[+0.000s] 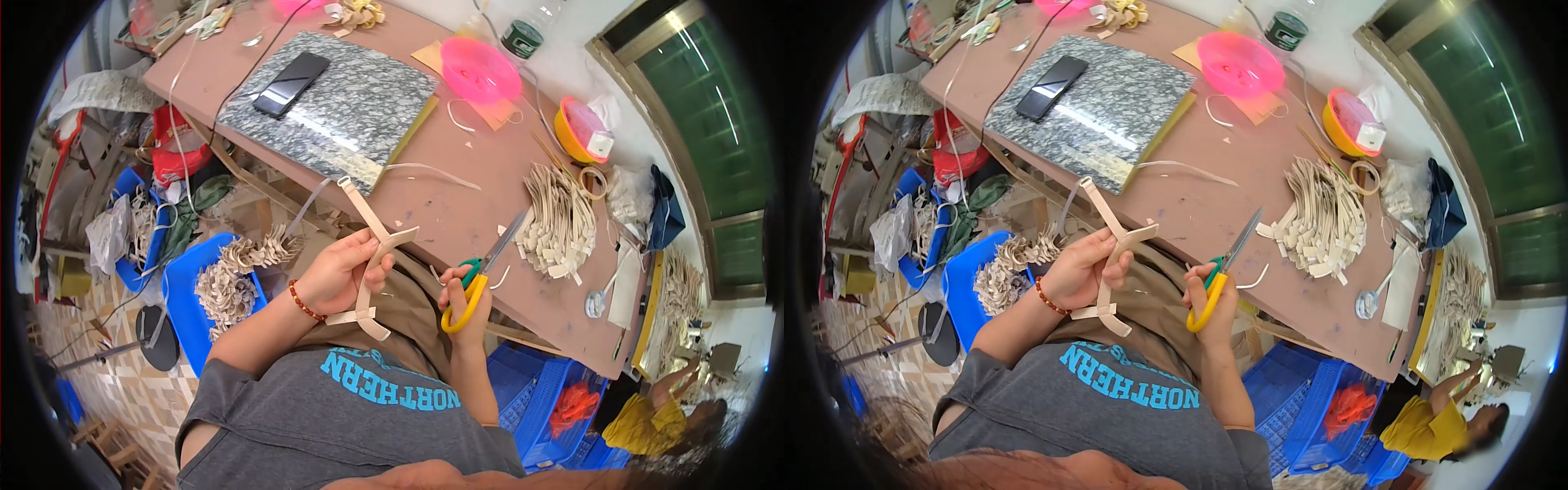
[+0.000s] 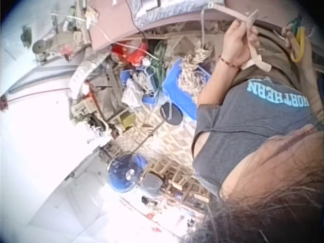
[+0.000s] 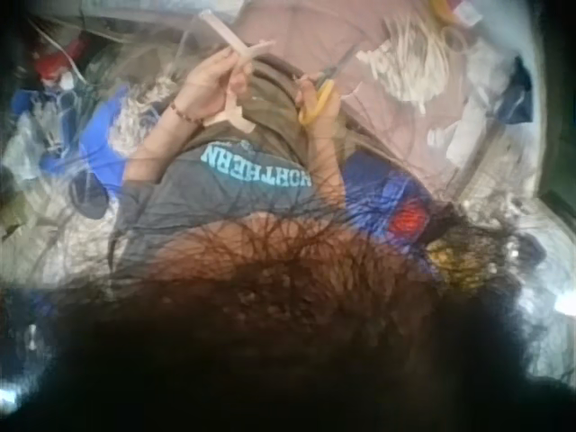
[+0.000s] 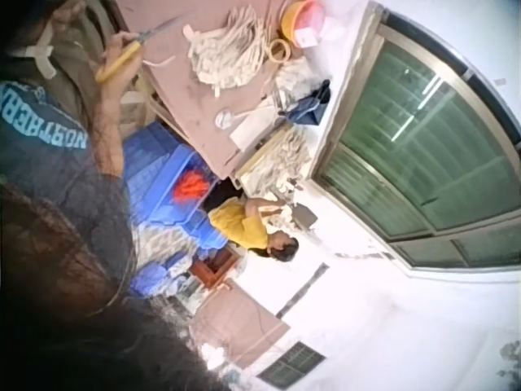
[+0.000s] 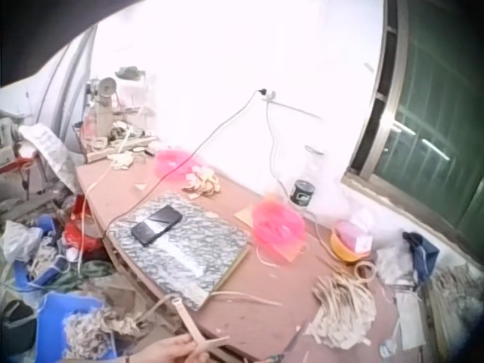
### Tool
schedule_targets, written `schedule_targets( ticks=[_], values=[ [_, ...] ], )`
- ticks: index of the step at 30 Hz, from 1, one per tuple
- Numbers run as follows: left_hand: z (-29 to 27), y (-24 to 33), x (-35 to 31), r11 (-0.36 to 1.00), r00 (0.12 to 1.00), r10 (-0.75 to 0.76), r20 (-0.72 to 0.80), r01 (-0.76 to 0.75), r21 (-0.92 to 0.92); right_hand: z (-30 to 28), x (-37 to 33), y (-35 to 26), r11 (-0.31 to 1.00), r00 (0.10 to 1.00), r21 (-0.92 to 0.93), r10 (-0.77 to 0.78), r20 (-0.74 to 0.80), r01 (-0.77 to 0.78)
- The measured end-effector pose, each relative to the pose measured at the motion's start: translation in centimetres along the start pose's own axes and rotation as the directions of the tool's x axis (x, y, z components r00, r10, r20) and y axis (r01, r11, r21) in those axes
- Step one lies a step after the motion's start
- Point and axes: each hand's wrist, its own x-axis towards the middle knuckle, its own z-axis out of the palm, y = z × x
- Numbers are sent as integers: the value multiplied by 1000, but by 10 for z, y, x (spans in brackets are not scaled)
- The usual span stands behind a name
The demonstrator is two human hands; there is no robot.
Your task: The person sits at a workbench and repeatedly picks up beige fabric straps, folds them, and cuts them into smaller pieces using yellow-handled scissors. The cut pieces are placed into a blue basket on the table. The workspace is cluttered with piles of straps and other materials.
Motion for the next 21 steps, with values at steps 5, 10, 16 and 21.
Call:
schedule_targets(
  ticks=[5, 10, 16, 21],
  values=[
    [2, -3, 26, 998, 999, -35, 11, 36, -59, -16, -9, -8, 994, 996, -74, 73, -47, -77],
    [8, -7, 43, 999, 1000, -29, 12, 29, -15, -20, -13, -8, 991, 993, -66, 114, -21, -115],
    [8, -12, 59, 998, 998, -50, -23, 49, -26, -32, -13, -2, 989, 986, -22, 147, -72, -149],
    [40, 10, 102, 923, 985, 169, 29, -168, 346, -56, -16, -11, 984, 955, -106, 107, -278, -141]
  ],
)
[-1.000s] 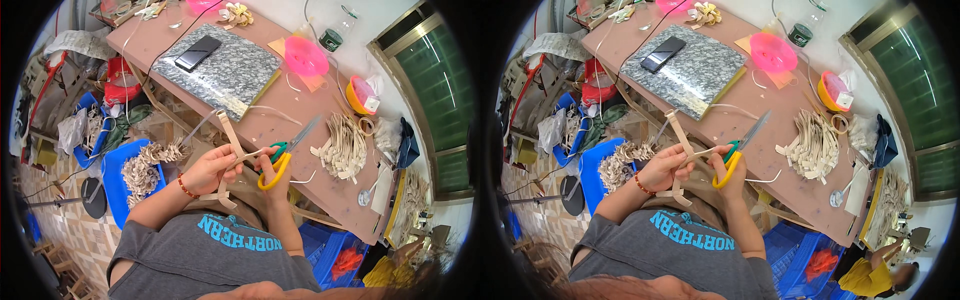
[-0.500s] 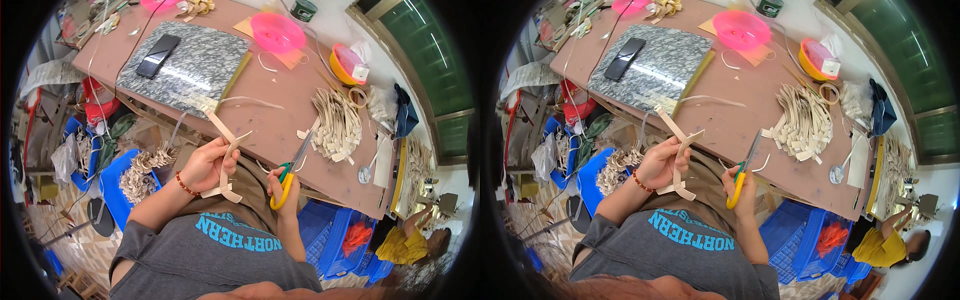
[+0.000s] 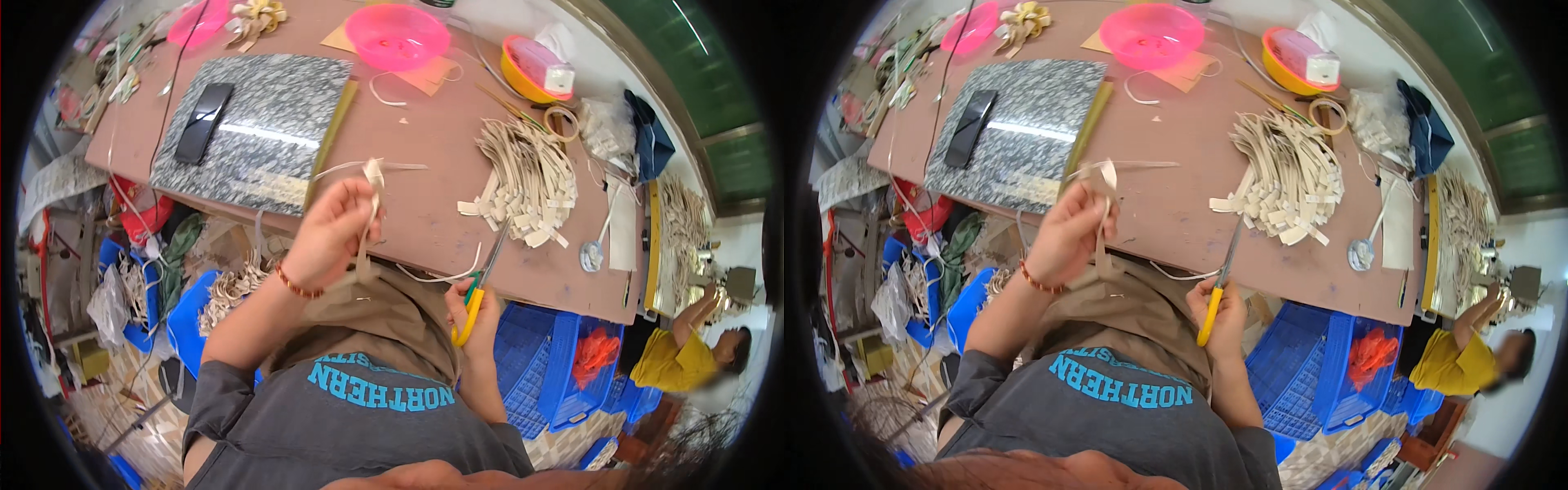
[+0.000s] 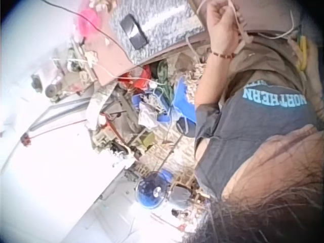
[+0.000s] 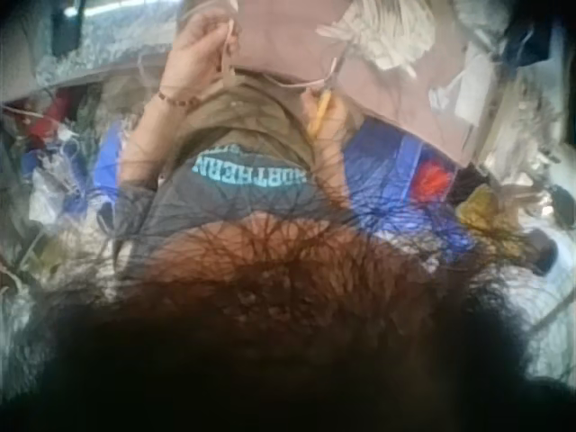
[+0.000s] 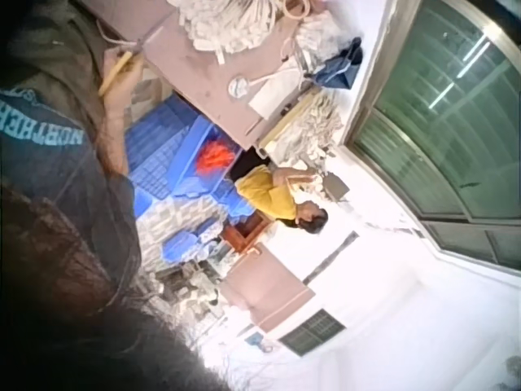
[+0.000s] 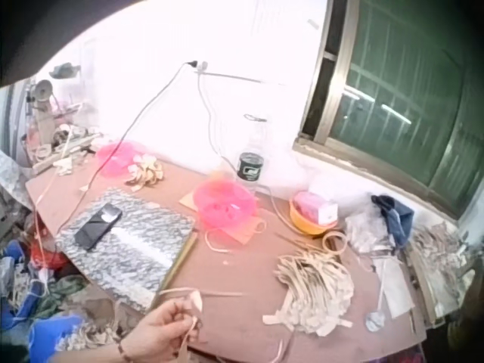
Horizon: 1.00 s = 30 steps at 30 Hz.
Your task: The person sits at a workbench and repeatedly picks up beige fabric straps, folds them, and cuts them into smaller pieces using yellow-handled scissors. The cut pieces are placed into a blue basket on the table. The workspace is cluttered with piles of straps and other materials.
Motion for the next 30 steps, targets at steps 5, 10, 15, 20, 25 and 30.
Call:
schedule_targets(
  ticks=[5, 10, 15, 20, 25, 30],
  values=[
    [-8, 6, 106, 877, 972, 233, 23, -220, 428, -39, 21, 12, 676, 940, -727, -313, -135, 120],
    [-11, -3, 147, -142, 836, 410, 364, -336, 931, -22, 13, 0, 613, 973, -758, -195, 125, 220],
    [50, -24, 129, -189, 644, 414, 644, -631, 753, -30, -16, 3, 965, 969, -260, 58, 240, 7],
    [106, -84, 122, 127, 730, 168, 663, -683, 719, -58, 0, 16, 988, 964, 142, -14, -267, 54],
    [158, -133, 119, 29, 808, 71, 584, -587, 809, -79, -4, 13, 963, 919, 241, -15, -393, 119],
    [149, -158, 140, 9, 863, 25, 504, -505, 863, -81, -13, 27, 974, 931, 221, 124, -344, -48]
  ],
)
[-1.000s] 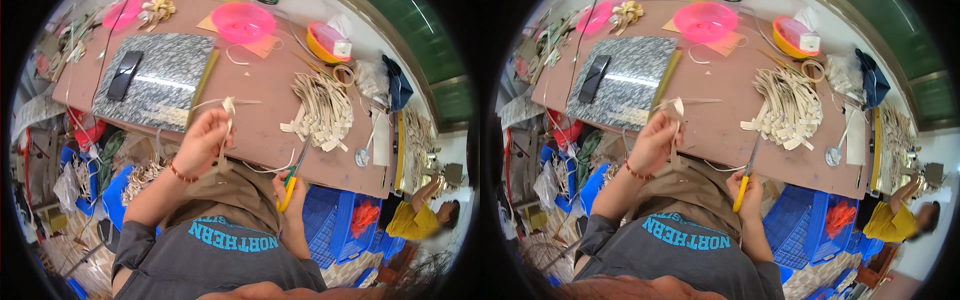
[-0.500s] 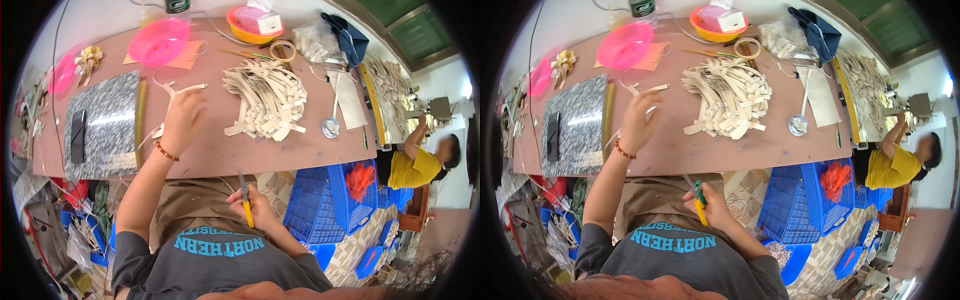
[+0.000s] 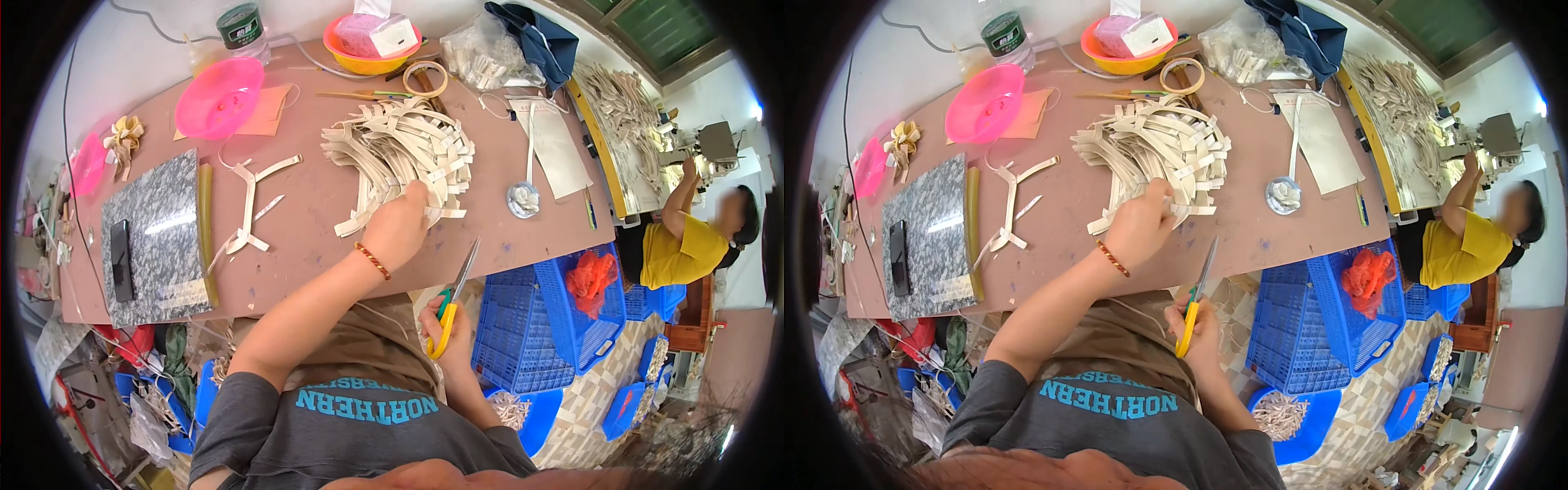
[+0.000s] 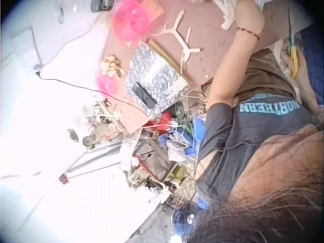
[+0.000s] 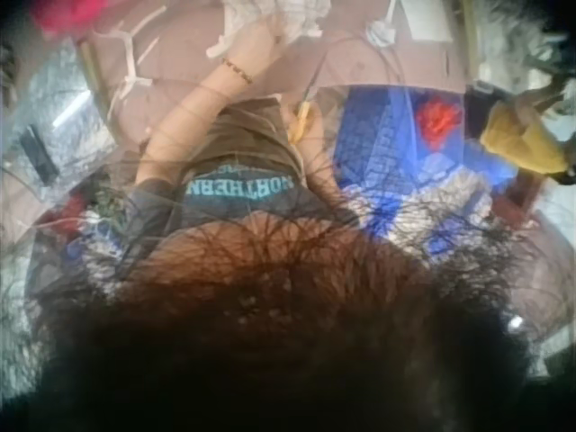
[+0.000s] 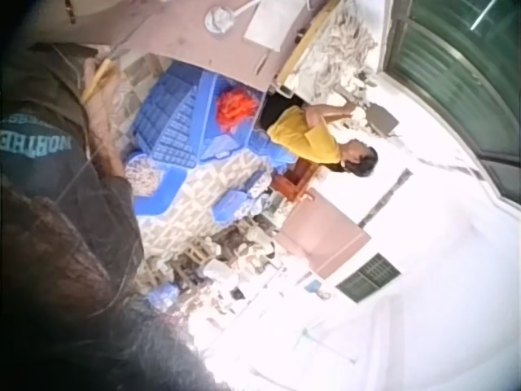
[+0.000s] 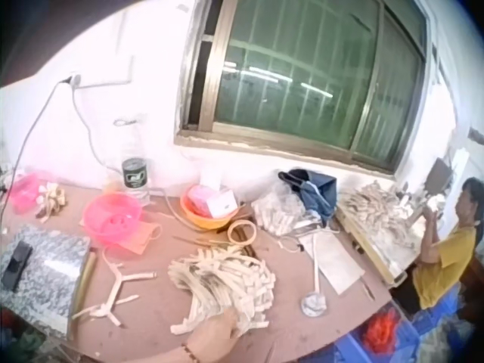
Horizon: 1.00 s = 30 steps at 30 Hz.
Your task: The person sits at a workbench and repeatedly picks up beige fabric straps, folds them, and cuts them into smaller pieces using yellow-handled scissors. The cut pieces are placed into a blue basket on the table. The workspace is cluttered with piles of straps and other materials.
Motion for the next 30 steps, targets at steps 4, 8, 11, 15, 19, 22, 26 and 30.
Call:
schedule_targets(
  ticks=[4, 8, 11, 15, 19, 22, 26, 30],
  values=[
    [-14, 5, -4, 978, 998, -57, -5, 55, -201, -4, 8, 8, 999, 999, 51, 3, 34, -5],
    [-14, 17, 11, 998, 999, 3, -49, -6, -66, 4, 19, -7, 997, 999, 63, -49, -10, 50],
    [-9, 20, 25, 998, 999, -43, -5, 43, 50, 8, 26, -12, 990, 993, 88, -109, -44, 112],
    [-9, 15, 26, 985, 985, -169, 35, 170, -28, 11, 23, -15, 980, 992, 159, -118, -42, 123],
    [-3, 27, 7, 995, 986, 64, -151, -52, 83, 8, 21, -2, 993, 996, 83, -86, -21, 88],
    [-1, 18, 6, 998, 998, -42, -41, 44, 46, 9, 14, -1, 994, 996, 68, -84, -36, 86],
    [-27, -2, -5, 971, 998, -46, -35, 36, -237, 14, 7, -8, 988, 990, 74, -132, -42, 135],
    [-77, -9, -46, 938, 1000, -14, 21, 20, -345, 7, 10, -1, 994, 995, 44, -102, -5, 103]
  ],
)
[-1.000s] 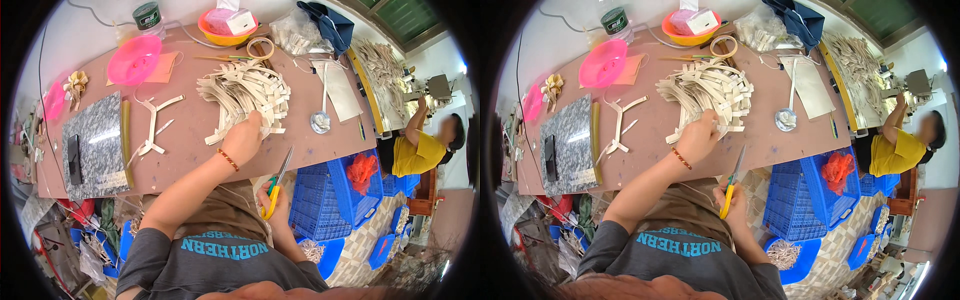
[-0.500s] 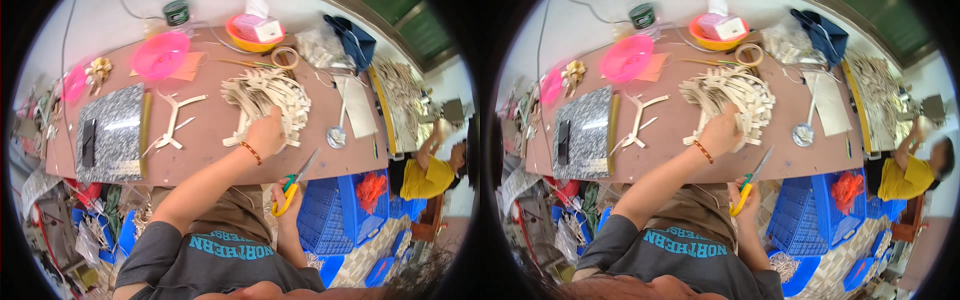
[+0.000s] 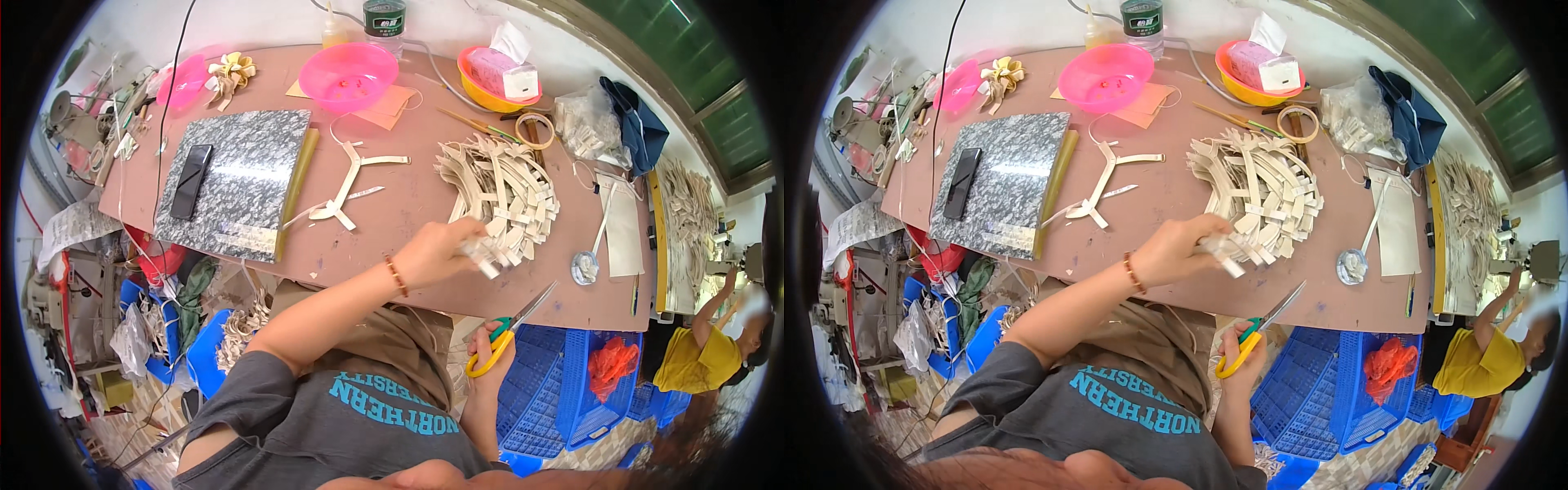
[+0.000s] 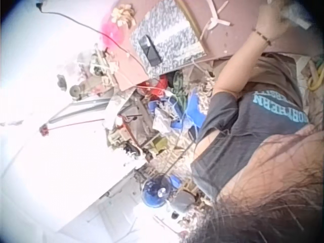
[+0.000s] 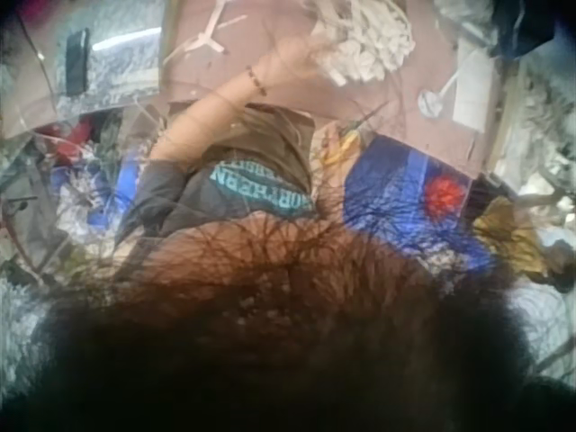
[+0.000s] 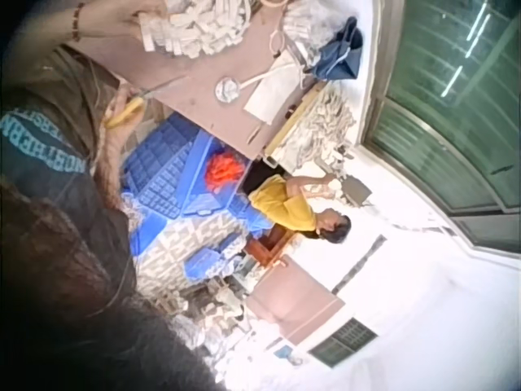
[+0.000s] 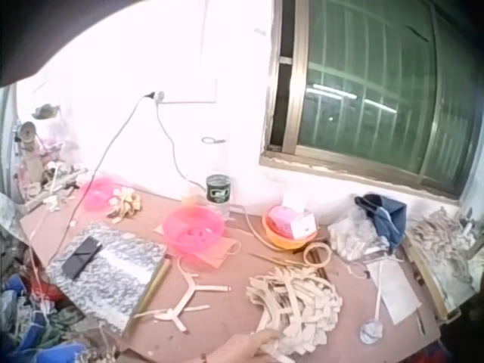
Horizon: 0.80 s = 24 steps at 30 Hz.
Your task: The person sits at a workbench and repeatedly picks up beige fabric straps, folds them, and cuts them into smaller pieces using yellow-handled scissors. The cut pieces are placed into a blue basket on the table. The workspace is cluttered with piles of straps and other materials.
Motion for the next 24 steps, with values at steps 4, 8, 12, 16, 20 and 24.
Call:
schedule_targets(
  ticks=[4, 8, 12, 16, 20, 24],
  values=[
    [-4, -25, -40, 998, 991, 52, 122, -54, 15, 13, -2, 4, 999, 996, -16, 40, 77, -39],
    [-1, -29, -78, 972, 975, -197, 105, 209, -112, 30, -13, -3, 985, 974, 26, 166, 157, -172],
    [-18, -41, -78, 978, 985, -10, -169, 45, 202, 32, -17, 12, 981, 950, -7, 188, 251, -193],
    [-79, -82, -44, 854, 906, 154, -393, 79, 515, 37, -22, 10, 976, 953, 26, 204, 224, -215],
    [-115, -98, -23, 689, 867, -156, -473, 439, 577, 44, -23, 12, 980, 957, -78, 195, 216, -182],
    [-118, -125, -21, 751, 854, -55, -517, 376, 543, 57, -20, 4, 986, 951, -163, 71, 302, -22]
  ],
)
